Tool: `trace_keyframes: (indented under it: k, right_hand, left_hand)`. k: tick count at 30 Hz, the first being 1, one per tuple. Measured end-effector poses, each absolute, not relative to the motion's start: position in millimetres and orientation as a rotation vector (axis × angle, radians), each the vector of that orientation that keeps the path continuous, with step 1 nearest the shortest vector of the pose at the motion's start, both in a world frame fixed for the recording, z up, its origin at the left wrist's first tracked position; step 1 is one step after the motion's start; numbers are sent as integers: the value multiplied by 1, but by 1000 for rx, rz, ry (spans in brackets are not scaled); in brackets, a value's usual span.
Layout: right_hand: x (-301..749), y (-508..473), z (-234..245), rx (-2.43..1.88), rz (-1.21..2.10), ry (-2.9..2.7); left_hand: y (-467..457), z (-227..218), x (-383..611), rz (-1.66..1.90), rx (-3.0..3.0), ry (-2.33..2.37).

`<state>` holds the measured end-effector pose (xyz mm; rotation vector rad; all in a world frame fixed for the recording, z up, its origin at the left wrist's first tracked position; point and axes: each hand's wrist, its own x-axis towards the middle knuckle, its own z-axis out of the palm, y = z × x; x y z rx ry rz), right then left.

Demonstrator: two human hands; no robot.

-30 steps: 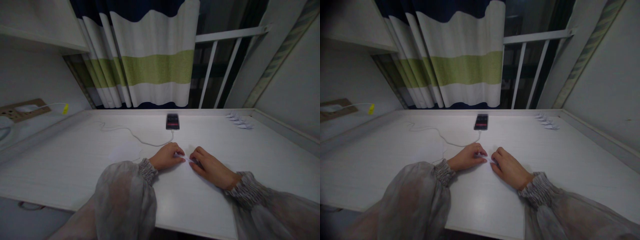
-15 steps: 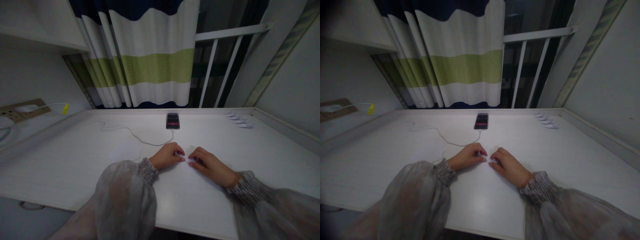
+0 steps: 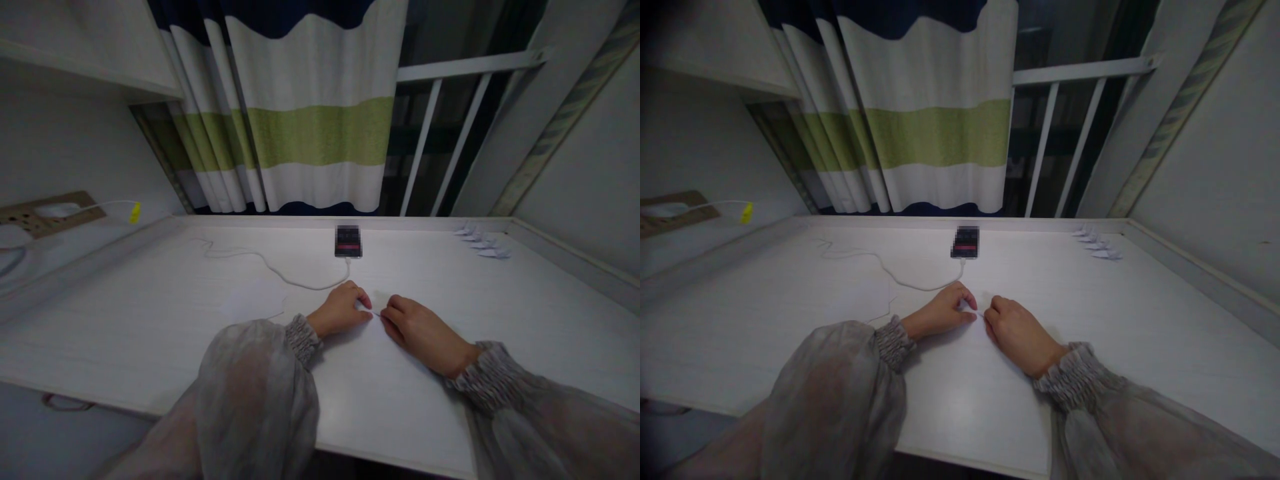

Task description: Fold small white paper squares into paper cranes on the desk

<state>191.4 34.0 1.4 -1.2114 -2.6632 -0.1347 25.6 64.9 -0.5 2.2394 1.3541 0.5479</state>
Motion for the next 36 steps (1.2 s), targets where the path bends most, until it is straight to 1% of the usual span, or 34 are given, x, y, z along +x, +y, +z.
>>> trace_keyframes:
  k: [5,13,21,30,36]
  right_hand:
    - [189,34,-2,-1125,-336,-2686]
    - [189,33,-3,-1030,-451,-2712]
    - [190,34,-4,-1030,-443,-2707]
    - [187,30,-2,-1073,-407,-2711]
    - [193,28,3,-1067,-242,-2719]
  left_hand:
    - [66,-2,26,582,2223,1344]
    - [69,-4,25,595,2156,1344]
    - [67,-3,24,640,2211,1278]
    - [61,7,12,509,2634,994]
    - [60,10,13,474,2603,1056]
